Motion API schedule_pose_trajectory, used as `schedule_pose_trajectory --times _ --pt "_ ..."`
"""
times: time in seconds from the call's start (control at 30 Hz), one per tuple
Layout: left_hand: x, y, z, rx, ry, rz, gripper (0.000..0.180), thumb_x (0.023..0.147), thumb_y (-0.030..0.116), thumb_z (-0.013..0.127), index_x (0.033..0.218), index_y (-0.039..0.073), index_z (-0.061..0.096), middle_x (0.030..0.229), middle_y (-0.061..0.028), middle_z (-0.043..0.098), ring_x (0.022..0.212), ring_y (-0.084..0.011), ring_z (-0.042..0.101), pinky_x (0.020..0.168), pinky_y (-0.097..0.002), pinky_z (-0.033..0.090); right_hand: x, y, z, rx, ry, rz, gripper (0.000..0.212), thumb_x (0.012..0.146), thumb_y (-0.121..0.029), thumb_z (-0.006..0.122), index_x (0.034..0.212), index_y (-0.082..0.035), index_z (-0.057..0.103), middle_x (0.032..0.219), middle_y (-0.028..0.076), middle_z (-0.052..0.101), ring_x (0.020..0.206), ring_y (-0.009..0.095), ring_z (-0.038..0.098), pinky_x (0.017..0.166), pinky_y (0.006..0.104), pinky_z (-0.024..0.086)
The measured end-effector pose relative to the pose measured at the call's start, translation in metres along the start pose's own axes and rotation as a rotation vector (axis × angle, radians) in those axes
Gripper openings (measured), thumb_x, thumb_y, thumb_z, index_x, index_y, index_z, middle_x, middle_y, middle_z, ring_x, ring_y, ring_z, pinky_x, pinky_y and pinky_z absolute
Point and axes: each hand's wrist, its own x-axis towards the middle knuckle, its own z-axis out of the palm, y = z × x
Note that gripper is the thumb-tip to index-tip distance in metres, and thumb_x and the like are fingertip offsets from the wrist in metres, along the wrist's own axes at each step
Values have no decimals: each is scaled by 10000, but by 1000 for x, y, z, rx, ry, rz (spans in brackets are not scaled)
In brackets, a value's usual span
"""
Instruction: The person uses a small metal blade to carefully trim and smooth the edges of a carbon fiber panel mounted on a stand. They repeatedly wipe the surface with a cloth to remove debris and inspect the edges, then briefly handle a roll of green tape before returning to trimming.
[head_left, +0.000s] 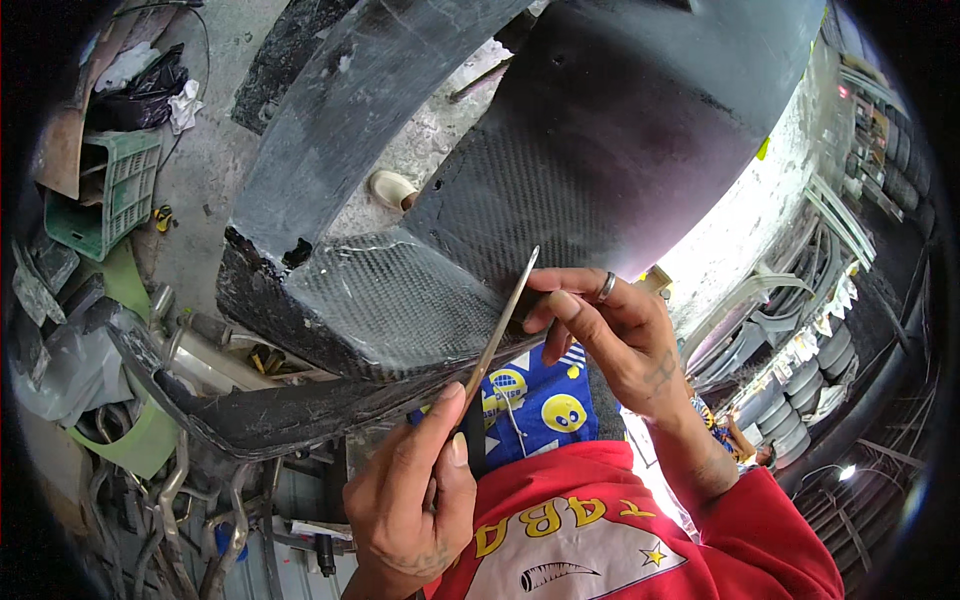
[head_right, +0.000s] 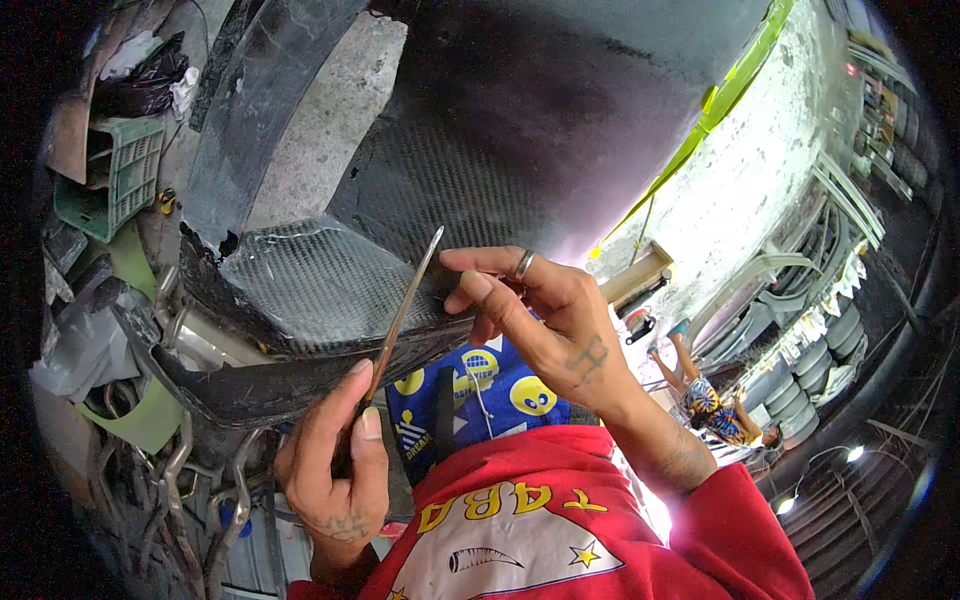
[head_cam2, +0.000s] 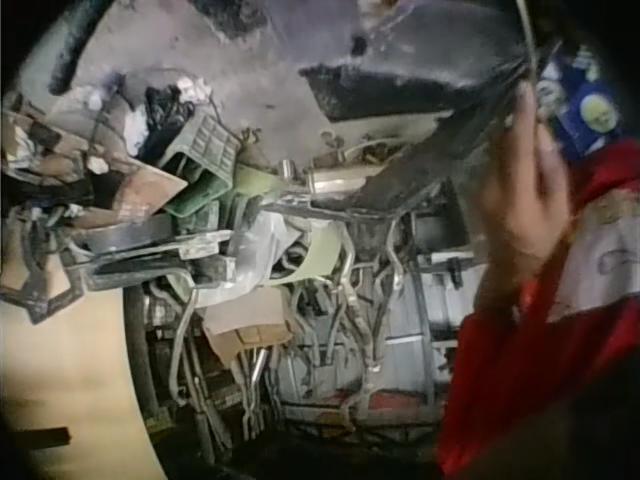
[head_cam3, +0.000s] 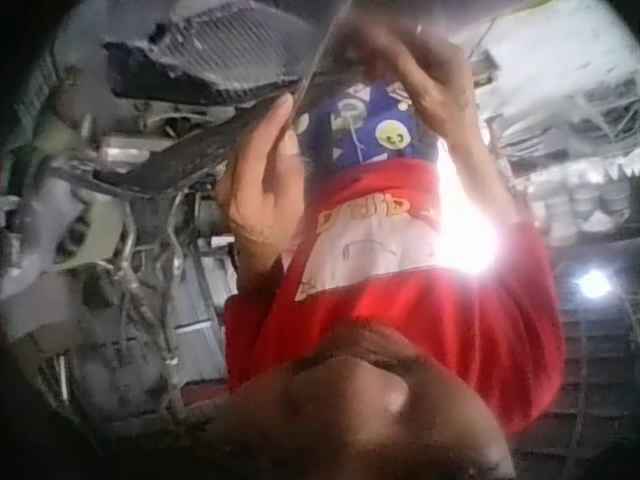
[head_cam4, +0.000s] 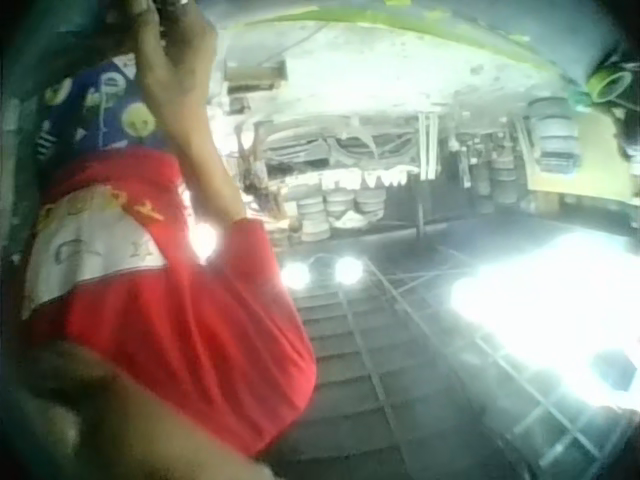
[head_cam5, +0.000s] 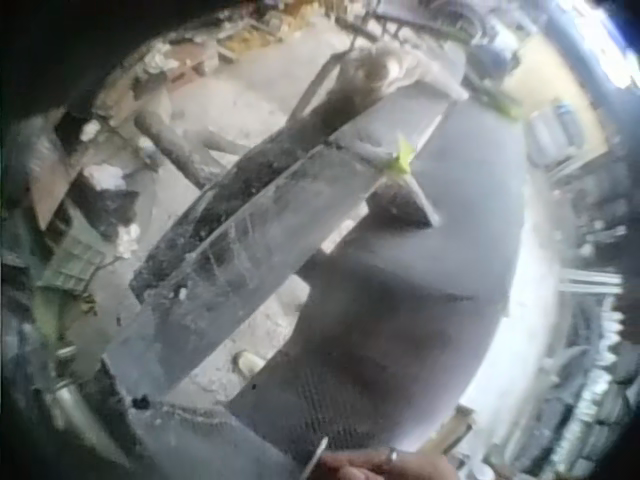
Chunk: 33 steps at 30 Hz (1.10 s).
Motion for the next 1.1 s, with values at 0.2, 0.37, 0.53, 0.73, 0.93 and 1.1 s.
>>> schedule_pose_trajectory --times 0.2,0.37,0.53,0.73,0.93,1.1 --pt "-11 0 -7 -57 -28 -120 331 956 9 613 1274 -41 685 1156 -197 756 1024 -325 755 892 -386 578 -1 7 2 -49 20 -65 321 1090 -203 593 1320 2 682 966 93 755 779 113 680 727 261 551" --pt "-17 -8 -8 -54 -29 -83 345 954 4 618 1291 -47 674 1173 -198 751 1059 -322 749 913 -371 575 -10 18 5 -65 31 -50 298 1097 -174 580 1298 20 685 950 84 749 785 112 680 733 243 551" --pt "-22 0 -3 -47 -12 -138 339 970 -9 601 1299 -71 657 1217 -211 735 1093 -298 739 916 -354 576 -17 27 5 -4 38 -87 294 1083 -150 603 1307 27 677 964 80 743 814 105 672 743 241 546" --pt "-21 -16 -7 -1 -31 15 341 997 -16 565 1323 -83 638 1214 -212 729 1001 -214 742 808 -307 580 -9 7 -27 -25 168 -364 380 1065 -47 563 1430 58 556 971 123 724 789 126 658 725 263 549" --pt "-23 -16 -10 -4 1 -69 328 953 -8 619 1273 -54 671 1127 -205 755 972 -337 760 836 -393 591 10 -12 -57 -545 373 -589 748 1013 -178 697 1644 -89 307 709 90 648 619 181 647 606 310 522" --pt "-25 -16 -8 17 20 -82 322 953 -3 625 1266 -58 673 1134 -205 755 992 -335 758 853 -388 588 -2 -24 -43 -1195 340 -392 879 990 -298 725 1682 -168 198 591 98 639 506 261 642 515 403 499"
